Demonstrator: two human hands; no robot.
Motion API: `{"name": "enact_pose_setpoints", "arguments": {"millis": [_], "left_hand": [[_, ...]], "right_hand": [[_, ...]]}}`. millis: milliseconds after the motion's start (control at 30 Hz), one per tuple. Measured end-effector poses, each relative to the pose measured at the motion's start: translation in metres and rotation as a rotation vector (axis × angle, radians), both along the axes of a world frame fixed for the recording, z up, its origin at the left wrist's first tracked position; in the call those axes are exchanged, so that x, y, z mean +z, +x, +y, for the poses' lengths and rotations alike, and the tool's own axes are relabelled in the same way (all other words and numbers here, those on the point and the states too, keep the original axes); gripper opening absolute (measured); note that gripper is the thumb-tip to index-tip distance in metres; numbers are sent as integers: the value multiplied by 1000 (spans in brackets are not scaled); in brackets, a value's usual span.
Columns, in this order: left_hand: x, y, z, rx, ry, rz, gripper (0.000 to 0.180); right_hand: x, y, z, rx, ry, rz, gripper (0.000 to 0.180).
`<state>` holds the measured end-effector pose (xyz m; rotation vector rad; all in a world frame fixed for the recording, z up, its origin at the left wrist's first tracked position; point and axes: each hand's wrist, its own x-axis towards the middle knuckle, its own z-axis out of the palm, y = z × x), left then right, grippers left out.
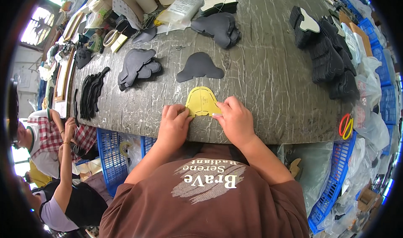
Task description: Aligning and marking template patterns onto shoe component pieces.
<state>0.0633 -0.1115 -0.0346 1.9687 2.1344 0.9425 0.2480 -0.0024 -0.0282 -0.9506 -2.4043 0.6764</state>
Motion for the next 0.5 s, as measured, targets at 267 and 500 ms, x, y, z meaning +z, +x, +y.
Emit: {"name": "enact_pose_setpoints", "arguments": {"millis": [267,500], "left_hand": [[0,1,0,3,1,10,24],[0,1,0,-1,-7,-5,24]], "right_hand": [[-3,1,0,-1,-6,-9,33],[-4,2,0,4,-11,-6,33]]}}
